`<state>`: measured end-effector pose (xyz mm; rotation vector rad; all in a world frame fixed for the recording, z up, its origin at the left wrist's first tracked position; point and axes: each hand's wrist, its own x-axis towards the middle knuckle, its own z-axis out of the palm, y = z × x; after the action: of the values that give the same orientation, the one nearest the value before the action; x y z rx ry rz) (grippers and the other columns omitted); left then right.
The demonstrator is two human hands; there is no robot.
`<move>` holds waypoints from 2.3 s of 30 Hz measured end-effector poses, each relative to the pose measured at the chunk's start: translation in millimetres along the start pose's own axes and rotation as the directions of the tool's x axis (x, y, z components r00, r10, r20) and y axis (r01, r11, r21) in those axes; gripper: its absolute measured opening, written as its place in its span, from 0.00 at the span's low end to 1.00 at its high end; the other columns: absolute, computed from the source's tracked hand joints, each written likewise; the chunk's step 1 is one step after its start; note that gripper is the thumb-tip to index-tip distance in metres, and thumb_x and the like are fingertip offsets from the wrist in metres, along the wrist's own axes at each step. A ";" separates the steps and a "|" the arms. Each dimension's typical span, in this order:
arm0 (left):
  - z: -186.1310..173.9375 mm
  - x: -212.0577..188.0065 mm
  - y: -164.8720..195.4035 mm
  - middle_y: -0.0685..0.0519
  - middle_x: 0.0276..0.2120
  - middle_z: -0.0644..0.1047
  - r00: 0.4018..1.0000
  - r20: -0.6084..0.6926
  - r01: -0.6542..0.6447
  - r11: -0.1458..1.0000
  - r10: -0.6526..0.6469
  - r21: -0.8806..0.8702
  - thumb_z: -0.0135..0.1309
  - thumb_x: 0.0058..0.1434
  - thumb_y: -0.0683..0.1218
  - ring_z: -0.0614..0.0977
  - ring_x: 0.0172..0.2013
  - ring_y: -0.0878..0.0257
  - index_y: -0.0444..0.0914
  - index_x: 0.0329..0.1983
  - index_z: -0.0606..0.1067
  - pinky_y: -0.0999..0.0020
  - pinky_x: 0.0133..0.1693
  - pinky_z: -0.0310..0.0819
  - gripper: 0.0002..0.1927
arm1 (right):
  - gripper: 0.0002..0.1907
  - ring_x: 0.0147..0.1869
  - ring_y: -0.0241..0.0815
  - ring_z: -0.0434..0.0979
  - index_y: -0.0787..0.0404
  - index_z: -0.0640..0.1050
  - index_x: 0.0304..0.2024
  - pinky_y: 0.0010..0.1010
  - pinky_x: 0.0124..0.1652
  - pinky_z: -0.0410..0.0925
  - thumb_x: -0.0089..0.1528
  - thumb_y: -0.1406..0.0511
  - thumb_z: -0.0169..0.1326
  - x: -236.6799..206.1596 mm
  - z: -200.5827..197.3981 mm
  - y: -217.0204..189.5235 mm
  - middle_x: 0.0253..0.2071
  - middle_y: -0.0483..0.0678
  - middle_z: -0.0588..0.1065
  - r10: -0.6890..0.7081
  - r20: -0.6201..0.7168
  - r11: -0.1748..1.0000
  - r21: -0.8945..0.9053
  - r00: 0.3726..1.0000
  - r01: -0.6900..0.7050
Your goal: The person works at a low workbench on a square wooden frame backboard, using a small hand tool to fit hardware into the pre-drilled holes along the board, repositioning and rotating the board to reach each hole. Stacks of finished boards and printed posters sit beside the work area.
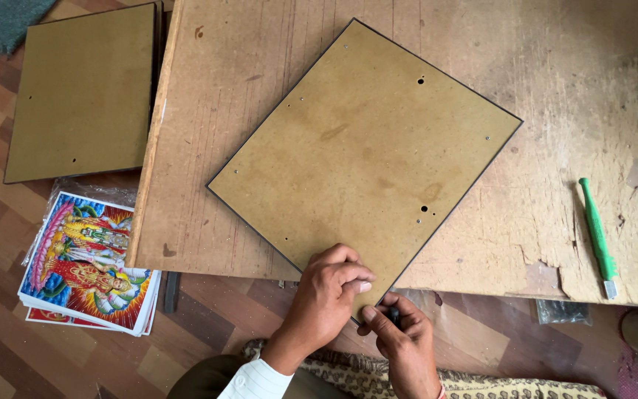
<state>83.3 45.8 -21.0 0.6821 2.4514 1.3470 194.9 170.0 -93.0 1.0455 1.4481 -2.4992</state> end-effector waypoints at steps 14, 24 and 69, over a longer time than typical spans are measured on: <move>2.6 5.9 2.7 0.52 0.34 0.77 0.992 0.034 0.125 0.992 -0.124 -0.025 0.59 0.57 0.40 0.81 0.37 0.58 0.35 0.32 0.81 0.62 0.43 0.75 0.03 | 0.09 0.19 0.26 0.63 0.68 0.79 0.43 0.20 0.18 0.51 0.60 0.70 0.59 -3.7 3.3 -4.5 0.26 0.50 0.80 -0.015 0.001 1.000 -0.019 1.000 0.015; 9.0 3.6 -5.1 0.50 0.33 0.79 0.997 -0.063 -0.040 0.999 0.040 -0.005 0.61 0.52 0.36 0.82 0.36 0.55 0.34 0.29 0.82 0.61 0.42 0.75 0.02 | 0.08 0.17 0.26 0.56 0.67 0.79 0.41 0.21 0.17 0.49 0.60 0.70 0.59 -5.5 2.7 -7.3 0.25 0.51 0.79 -0.043 0.002 0.996 -0.075 0.999 0.043; 19.9 22.7 -33.8 0.48 0.35 0.79 0.981 -0.116 -0.154 0.988 0.156 0.031 0.64 0.51 0.39 0.82 0.39 0.52 0.39 0.27 0.83 0.59 0.44 0.77 0.02 | 0.33 0.48 0.37 0.83 0.62 0.59 0.72 0.29 0.44 0.76 0.66 0.75 0.51 -27.4 25.5 -100.8 0.47 0.53 0.79 -0.773 0.382 0.229 -0.576 0.506 0.785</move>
<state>63.3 56.4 -60.3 0.8373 2.5541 1.4580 164.6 198.5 6.1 0.0497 3.1574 -1.8104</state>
